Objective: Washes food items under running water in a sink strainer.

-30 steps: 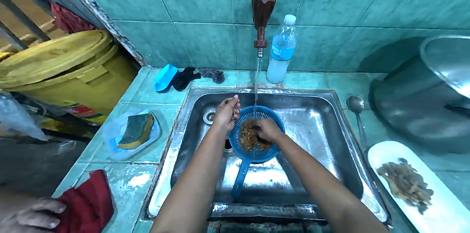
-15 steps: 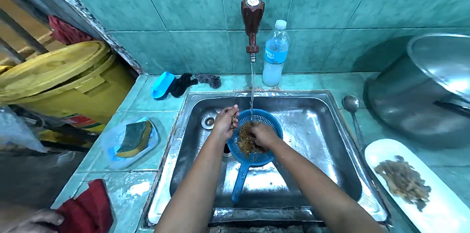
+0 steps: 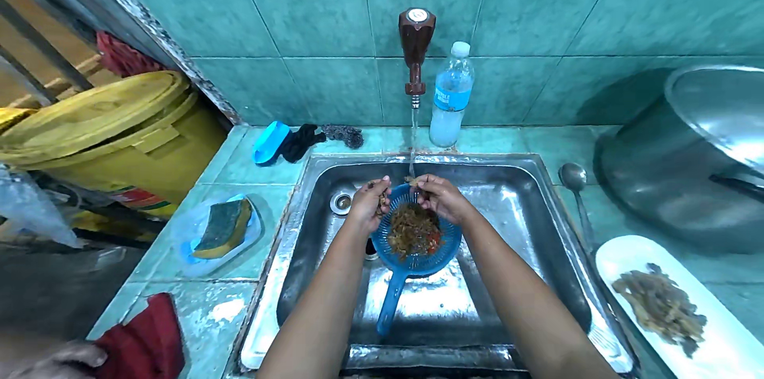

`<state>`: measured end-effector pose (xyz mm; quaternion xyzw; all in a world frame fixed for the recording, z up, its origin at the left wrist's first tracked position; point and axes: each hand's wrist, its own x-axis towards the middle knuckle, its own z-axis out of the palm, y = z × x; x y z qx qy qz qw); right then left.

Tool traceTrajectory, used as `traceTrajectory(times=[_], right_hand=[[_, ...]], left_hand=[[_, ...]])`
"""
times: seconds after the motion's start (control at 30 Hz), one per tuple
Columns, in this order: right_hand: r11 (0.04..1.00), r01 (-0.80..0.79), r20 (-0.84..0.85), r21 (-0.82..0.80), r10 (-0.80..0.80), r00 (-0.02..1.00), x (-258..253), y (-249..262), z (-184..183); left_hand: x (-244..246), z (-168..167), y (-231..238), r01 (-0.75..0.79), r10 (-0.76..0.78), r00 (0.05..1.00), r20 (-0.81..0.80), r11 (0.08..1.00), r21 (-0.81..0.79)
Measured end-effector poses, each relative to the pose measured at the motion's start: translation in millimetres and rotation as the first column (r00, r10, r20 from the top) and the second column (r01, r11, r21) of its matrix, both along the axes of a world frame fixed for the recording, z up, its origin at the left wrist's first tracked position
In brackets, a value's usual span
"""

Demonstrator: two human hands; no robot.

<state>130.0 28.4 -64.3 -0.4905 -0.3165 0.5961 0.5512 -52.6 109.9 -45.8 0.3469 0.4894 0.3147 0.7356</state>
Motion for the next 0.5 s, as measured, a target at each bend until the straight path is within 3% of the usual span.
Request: traceTrajectory(times=[0.1,0.2,0.37,0.5], right_hand=[[1.000,0.002,-0.116,0.031,0.002,0.993,-6,5,7],[0.999,0.032,-0.103,0.024,-0.029,0.994,-15,7,10],[0.995,0.081,-0.263,-0.052,-0.092,0.960,-24,11,18],[0.988,0.154,-0.216,-0.032,-0.157,0.964,-28,26,21]], left_hand=[[5,4,-3,0.072,-0.071,0.997,-0.016,0.995,0.068],[8,12,-6,0.123,-0.109,0.991,-0.082,0.976,0.181],[13,23,-8,0.213,-0.138,0.969,-0.205,0.889,0.406],[14,26,-5,0.025,-0.014,0.999,-0.034,0.936,0.352]])
